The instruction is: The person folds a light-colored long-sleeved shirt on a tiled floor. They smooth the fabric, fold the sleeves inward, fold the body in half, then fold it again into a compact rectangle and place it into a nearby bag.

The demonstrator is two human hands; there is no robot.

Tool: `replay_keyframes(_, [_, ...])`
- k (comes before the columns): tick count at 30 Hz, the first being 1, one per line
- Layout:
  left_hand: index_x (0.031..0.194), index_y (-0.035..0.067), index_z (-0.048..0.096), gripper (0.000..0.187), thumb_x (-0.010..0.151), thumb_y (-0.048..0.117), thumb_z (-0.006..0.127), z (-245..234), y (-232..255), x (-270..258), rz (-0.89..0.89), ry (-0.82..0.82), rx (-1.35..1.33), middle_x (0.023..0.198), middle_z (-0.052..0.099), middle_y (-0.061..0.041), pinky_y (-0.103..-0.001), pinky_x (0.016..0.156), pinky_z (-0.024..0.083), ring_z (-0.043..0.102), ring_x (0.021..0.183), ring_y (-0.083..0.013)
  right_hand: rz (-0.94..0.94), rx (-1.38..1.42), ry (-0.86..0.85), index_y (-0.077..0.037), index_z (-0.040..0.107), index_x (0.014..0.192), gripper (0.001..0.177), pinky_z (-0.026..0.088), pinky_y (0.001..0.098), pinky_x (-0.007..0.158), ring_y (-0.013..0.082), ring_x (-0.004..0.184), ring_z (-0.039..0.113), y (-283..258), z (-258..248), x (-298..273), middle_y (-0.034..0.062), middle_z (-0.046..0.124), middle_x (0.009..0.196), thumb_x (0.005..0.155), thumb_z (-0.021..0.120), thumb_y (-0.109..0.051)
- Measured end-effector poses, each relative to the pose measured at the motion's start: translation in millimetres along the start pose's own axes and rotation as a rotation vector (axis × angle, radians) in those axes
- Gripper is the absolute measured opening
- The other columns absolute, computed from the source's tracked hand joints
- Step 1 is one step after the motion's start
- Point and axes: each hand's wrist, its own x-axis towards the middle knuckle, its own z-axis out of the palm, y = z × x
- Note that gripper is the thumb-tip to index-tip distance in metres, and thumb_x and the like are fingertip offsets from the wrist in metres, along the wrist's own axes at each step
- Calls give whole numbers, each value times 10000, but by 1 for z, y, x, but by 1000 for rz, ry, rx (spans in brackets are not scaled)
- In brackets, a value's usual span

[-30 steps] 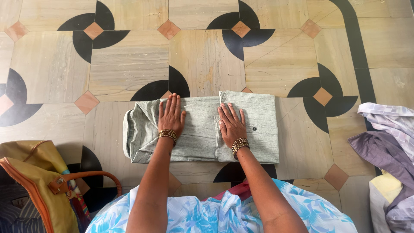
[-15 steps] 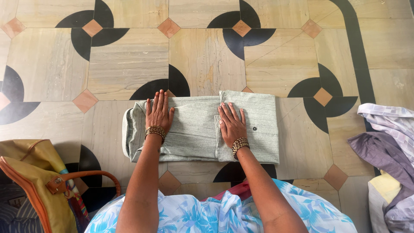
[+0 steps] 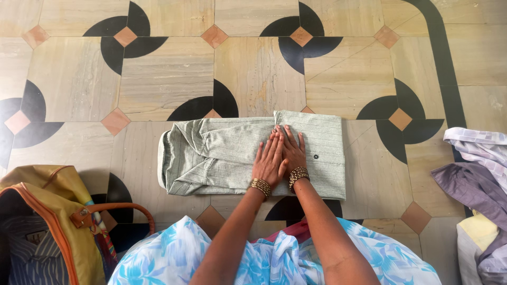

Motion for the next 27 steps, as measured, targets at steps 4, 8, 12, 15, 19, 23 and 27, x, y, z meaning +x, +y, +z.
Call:
replay_keyframes(4, [1630,107,38,798,1020,603,173,6,-6,-3,-7,133,-70,1709,40,-57,-419,1277,18,24,1580,-196,26,-14,-51,-267,374,1559,544,81,479,1266,108,1540,163,-1,1,-2,-116,234,1667,1042,299,-419])
replay_keyframes(8, [1612,157,34,768,1001,615,115,-6,-32,-3,-42,-89,253,1698,12,-28,-435,1242,14,1,1548,-176,22,64,5,-237,391,1569,522,90,474,1273,116,1541,207,-4,-8,-5,-96,295,1658,1066,313,-353])
replay_keyframes(12, [1620,145,22,742,1022,579,96,-19,-59,-5,-68,-102,290,1703,-6,-14,-427,1253,23,-16,1549,-171,23,117,31,-242,403,1555,511,92,474,1266,130,1531,240,-7,-15,-5,-83,345,1639,1059,322,-336])
replay_keyframes(15, [1616,132,5,748,1022,578,98,-30,-81,-6,-112,-105,332,1701,-14,-16,-418,1257,20,-17,1548,-164,31,109,21,-261,406,1548,502,92,474,1269,124,1530,236,-9,-17,-4,-92,342,1637,1060,325,-346])
replay_keyframes(19, [1609,137,23,762,1014,592,165,-47,-110,-13,-192,-79,322,1701,8,-18,-442,1246,21,4,1548,-171,43,125,11,-257,406,1552,513,94,475,1270,124,1528,237,-9,-17,-3,-92,342,1634,1051,330,-342])
replay_keyframes(23, [1616,130,80,770,1003,555,274,-51,-115,-19,-175,45,241,1698,75,-24,-457,1256,41,52,1556,-193,33,113,26,-256,405,1552,512,94,473,1269,129,1530,241,-7,-12,-5,-90,347,1636,1053,334,-342])
replay_keyframes(27, [1614,117,96,779,996,537,314,-56,-110,-16,-185,47,234,1696,87,-30,-457,1257,46,61,1556,-200,39,92,16,-252,374,1567,524,88,476,1275,138,1539,221,-6,-5,-7,-82,317,1651,1058,332,-369])
